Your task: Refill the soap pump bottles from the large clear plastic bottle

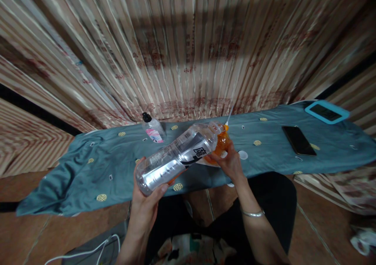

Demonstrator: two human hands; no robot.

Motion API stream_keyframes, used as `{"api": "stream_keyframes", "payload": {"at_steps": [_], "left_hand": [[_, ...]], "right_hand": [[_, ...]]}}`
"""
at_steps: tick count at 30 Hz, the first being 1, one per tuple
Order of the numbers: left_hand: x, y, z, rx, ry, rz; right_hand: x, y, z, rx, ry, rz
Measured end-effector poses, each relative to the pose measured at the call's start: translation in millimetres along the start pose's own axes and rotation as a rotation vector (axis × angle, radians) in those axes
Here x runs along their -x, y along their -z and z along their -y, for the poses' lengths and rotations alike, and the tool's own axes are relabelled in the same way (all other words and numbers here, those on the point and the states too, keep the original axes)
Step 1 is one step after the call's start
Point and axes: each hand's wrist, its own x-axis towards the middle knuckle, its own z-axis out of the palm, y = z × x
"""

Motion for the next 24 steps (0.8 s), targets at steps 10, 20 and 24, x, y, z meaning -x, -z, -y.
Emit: {"api": "stream_keyframes", "payload": {"at_steps": [10, 20, 24], "left_hand": [[1.2, -3.4, -4.0, 0.014, 0.073, -0.019], [1.4, -1.8, -2.8, 0.014, 0.065, -0.002], [1.2, -1.6, -2.9, 0.002, 0.068, -0.002]], "right_hand": [[1.1, 0.8, 2.3, -0.002, -0.007, 0.006], [0.5, -0.6, 2.5, -0.004, -0.005, -0.005], [0.0, -0.7, 2.9, -0.001, -0.015, -0.005]]}}
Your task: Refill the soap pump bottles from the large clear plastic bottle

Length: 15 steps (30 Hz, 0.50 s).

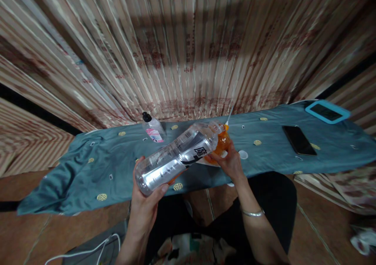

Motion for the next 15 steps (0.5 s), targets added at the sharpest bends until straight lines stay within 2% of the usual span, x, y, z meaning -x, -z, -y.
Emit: {"api": "stream_keyframes", "payload": {"at_steps": [8, 15], "left_hand": [[1.2, -1.5, -2.1, -0.004, -0.003, -0.002], [0.3, -0.6, -0.2, -0.017, -0.013, -0.015]], "right_hand": [[1.2, 0.1, 4.1, 0.001, -0.005, -0.009], [-1.5, 1.0, -2.7, 0.004, 0.01, 0.002]]}}
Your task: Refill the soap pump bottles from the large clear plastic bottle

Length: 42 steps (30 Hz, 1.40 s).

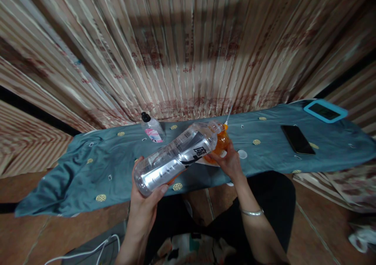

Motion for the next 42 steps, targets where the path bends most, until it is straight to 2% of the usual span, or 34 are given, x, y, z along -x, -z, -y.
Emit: {"api": "stream_keyframes", "payload": {"at_steps": [13, 34, 42], "left_hand": [[5, -8.5, -4, -0.007, -0.018, -0.015], [8, -15.0, -7, 0.016, -0.012, -0.041], [1, -4.4, 1, 0.002, -0.031, -0.024]], "right_hand": [[4, -2, 13, -0.035, -0.006, -0.034], [2, -1, 7, -0.033, 0.035, -0.022], [2, -4, 8, -0.05, 0.056, -0.047]]}}
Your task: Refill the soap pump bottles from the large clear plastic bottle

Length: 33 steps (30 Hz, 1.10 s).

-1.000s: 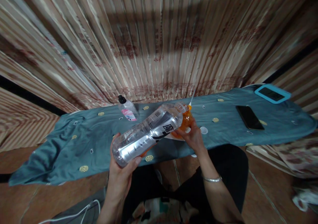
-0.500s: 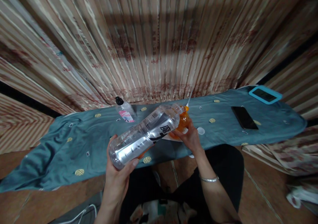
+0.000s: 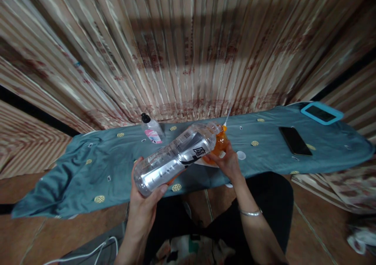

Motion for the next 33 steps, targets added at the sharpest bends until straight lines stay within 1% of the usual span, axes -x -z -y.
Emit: {"api": "stream_keyframes", "payload": {"at_steps": [4, 7, 12, 26, 33], "left_hand": [[-3.1, 3.0, 1.7, -0.007, -0.002, -0.006], [-2.4, 0.0, -0.4, -0.006, 0.0, 0.0], [0.6, -5.3, -4.9, -0.011, -0.01, -0.026], [-5.4, -0.2, -4.1, -0.045, 0.005, -0.023], [-1.0, -2.9, -5.0, -0.037, 0.0, -0.018]], "right_hand": [[0.1, 1.2, 0.7, -0.012, -0.012, 0.009], [-0.6, 1.2, 0.8, -0.016, -0.029, 0.017], [-1.3, -1.0, 0.4, -0.016, -0.048, 0.005], [-1.5, -1.4, -2.0, -0.026, -0.013, 0.029], [-1.0, 0.4, 3.3, -0.014, -0.059, 0.02]]}}
